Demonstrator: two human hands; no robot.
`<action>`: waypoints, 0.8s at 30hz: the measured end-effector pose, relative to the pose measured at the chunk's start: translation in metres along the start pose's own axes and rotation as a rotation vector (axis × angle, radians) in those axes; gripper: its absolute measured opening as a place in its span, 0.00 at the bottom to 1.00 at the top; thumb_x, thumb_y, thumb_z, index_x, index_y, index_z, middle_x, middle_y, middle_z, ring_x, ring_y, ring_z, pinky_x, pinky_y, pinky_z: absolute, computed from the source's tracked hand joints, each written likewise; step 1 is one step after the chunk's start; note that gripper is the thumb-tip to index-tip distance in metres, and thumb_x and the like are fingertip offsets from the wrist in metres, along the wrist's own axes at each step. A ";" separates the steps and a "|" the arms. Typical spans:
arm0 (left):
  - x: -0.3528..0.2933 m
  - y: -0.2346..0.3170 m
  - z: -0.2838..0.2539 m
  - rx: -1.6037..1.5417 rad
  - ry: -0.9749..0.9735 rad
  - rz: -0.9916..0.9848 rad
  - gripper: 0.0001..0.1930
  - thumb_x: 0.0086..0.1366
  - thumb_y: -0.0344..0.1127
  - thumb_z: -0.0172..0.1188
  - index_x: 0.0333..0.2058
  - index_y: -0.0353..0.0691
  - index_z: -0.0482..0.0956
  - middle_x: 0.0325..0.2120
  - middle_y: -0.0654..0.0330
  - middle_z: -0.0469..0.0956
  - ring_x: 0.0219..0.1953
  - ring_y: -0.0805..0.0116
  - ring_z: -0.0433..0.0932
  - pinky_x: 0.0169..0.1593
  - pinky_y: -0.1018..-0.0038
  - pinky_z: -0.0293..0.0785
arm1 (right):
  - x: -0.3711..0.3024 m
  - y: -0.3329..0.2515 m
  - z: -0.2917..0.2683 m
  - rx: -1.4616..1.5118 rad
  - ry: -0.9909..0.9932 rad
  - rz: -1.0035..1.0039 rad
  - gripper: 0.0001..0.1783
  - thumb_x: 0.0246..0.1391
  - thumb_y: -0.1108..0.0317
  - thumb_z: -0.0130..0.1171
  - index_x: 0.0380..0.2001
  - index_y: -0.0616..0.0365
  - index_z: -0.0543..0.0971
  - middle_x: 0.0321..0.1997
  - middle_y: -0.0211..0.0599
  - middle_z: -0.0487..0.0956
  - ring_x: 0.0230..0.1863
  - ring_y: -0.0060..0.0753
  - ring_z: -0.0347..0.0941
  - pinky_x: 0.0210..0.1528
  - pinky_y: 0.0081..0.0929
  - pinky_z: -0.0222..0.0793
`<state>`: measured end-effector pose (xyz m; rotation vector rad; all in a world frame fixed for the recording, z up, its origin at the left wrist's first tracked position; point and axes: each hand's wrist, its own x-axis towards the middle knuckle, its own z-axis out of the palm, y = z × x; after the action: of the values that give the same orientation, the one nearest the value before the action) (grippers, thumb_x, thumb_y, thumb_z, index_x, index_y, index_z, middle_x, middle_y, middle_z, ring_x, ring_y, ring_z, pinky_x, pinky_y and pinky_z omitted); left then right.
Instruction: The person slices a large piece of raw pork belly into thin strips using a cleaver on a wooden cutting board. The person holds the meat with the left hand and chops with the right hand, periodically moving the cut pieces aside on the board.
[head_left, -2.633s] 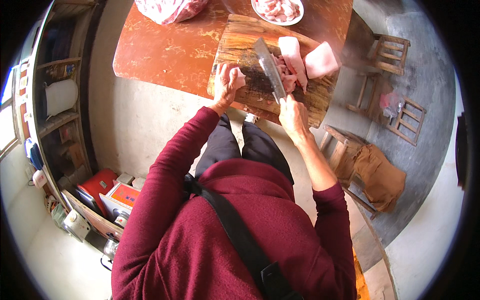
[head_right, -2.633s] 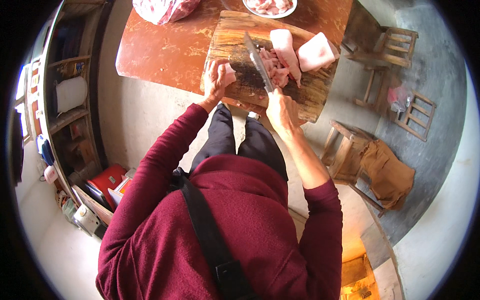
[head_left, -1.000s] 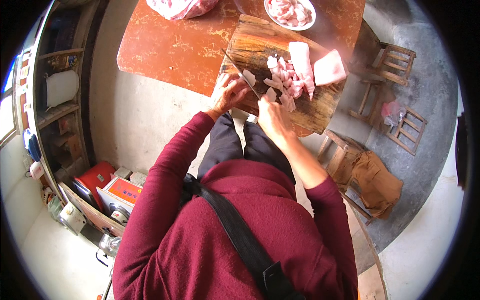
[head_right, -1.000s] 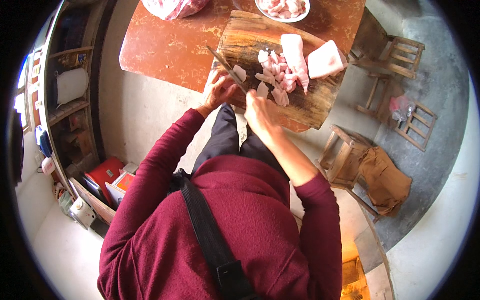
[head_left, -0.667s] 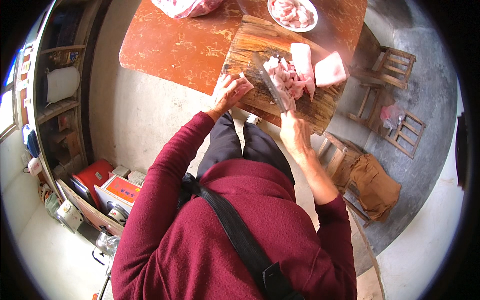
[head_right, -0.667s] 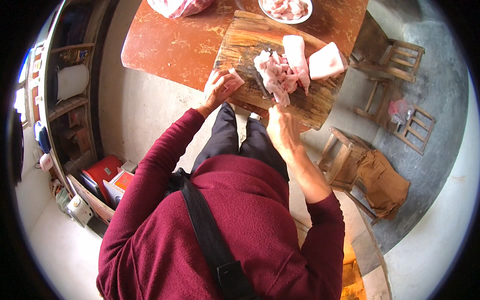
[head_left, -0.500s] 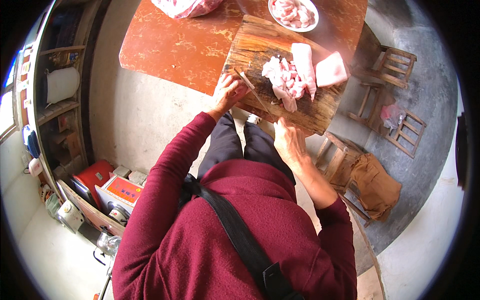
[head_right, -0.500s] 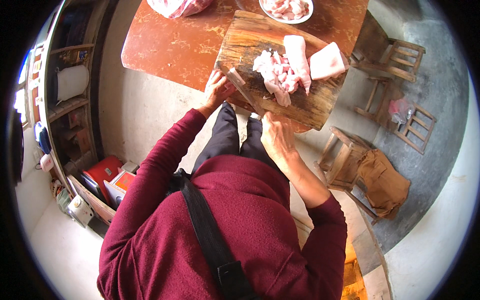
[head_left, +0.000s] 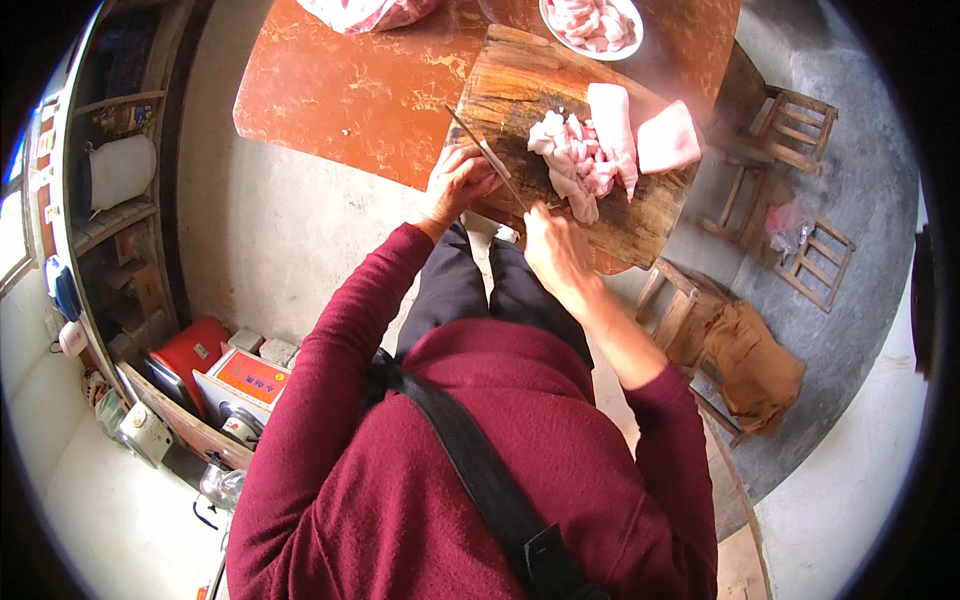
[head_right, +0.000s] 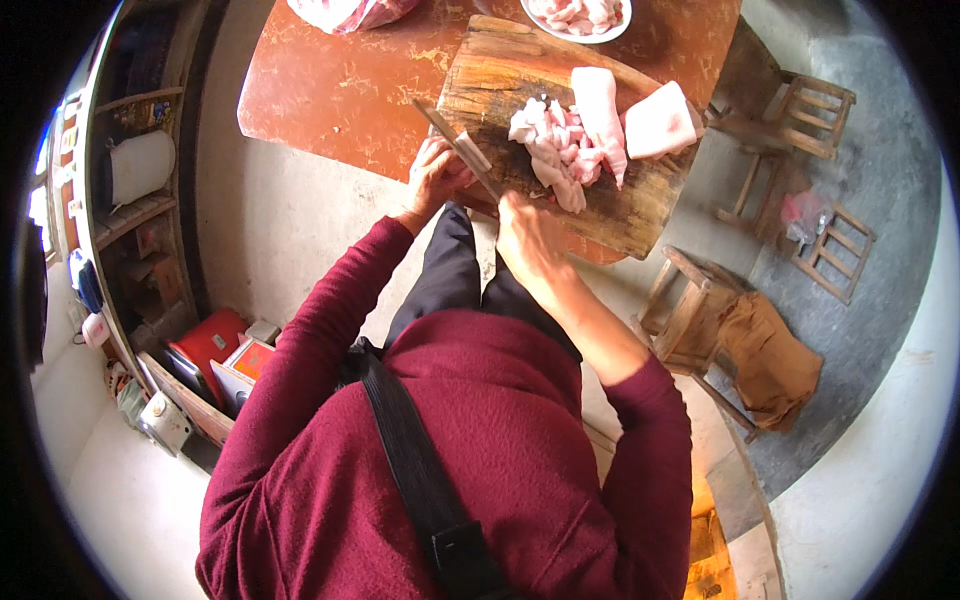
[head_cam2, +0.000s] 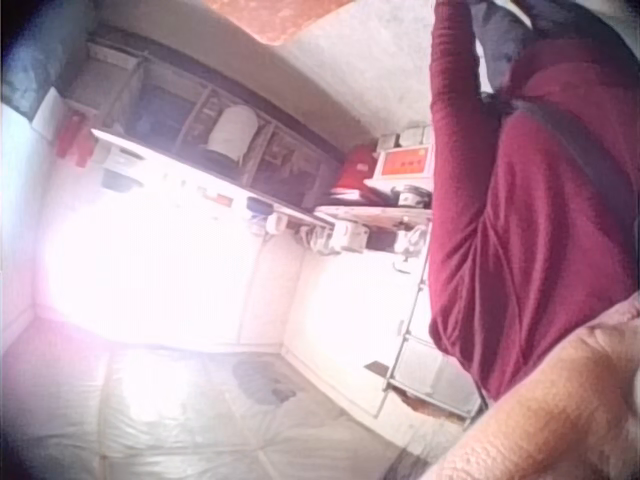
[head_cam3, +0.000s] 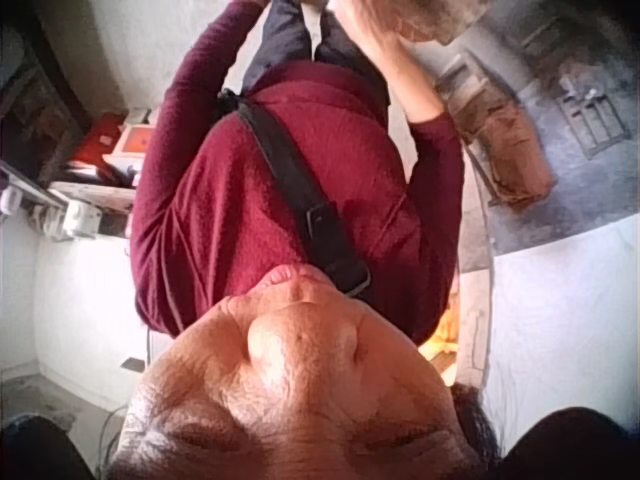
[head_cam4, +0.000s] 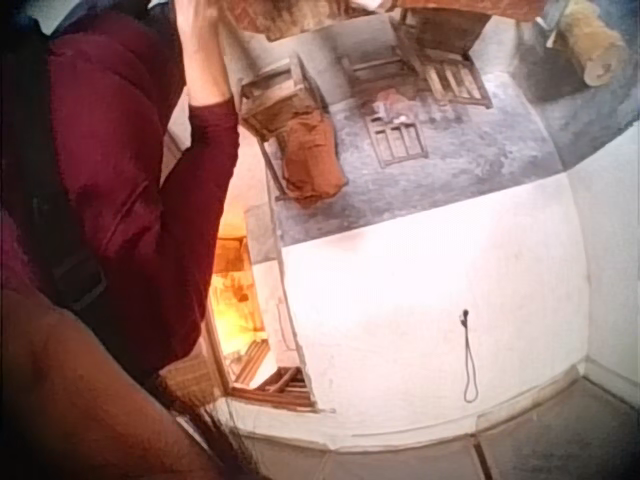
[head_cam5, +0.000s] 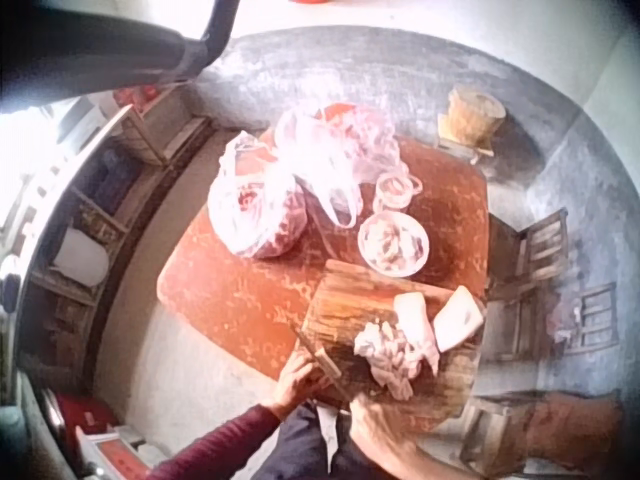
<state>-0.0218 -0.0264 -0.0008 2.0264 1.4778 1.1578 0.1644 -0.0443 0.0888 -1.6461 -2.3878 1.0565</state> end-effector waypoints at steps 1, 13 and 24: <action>-0.001 0.000 0.001 0.003 -0.002 0.013 0.15 0.44 0.32 0.68 0.33 0.43 0.76 0.36 0.59 0.74 0.40 0.57 0.72 0.46 0.66 0.69 | -0.010 0.004 -0.003 0.008 -0.008 0.010 0.05 0.47 0.76 0.44 0.28 0.65 0.69 0.19 0.57 0.74 0.23 0.55 0.74 0.23 0.45 0.70; -0.007 -0.005 0.003 -0.008 0.008 -0.015 0.14 0.44 0.29 0.66 0.33 0.42 0.77 0.36 0.57 0.73 0.42 0.55 0.72 0.45 0.66 0.70 | 0.046 -0.012 0.004 -0.051 0.027 -0.072 0.04 0.46 0.76 0.46 0.27 0.64 0.68 0.19 0.54 0.75 0.24 0.53 0.75 0.25 0.43 0.71; -0.017 -0.006 0.005 0.014 0.006 -0.078 0.14 0.46 0.28 0.64 0.34 0.40 0.76 0.37 0.54 0.72 0.42 0.53 0.71 0.43 0.66 0.71 | -0.016 0.013 -0.028 -0.100 0.033 -0.003 0.05 0.45 0.75 0.46 0.28 0.63 0.70 0.16 0.51 0.74 0.22 0.51 0.75 0.26 0.44 0.70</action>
<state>-0.0232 -0.0389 -0.0147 1.9571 1.5583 1.1265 0.1930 -0.0409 0.1083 -1.6759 -2.4589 0.9165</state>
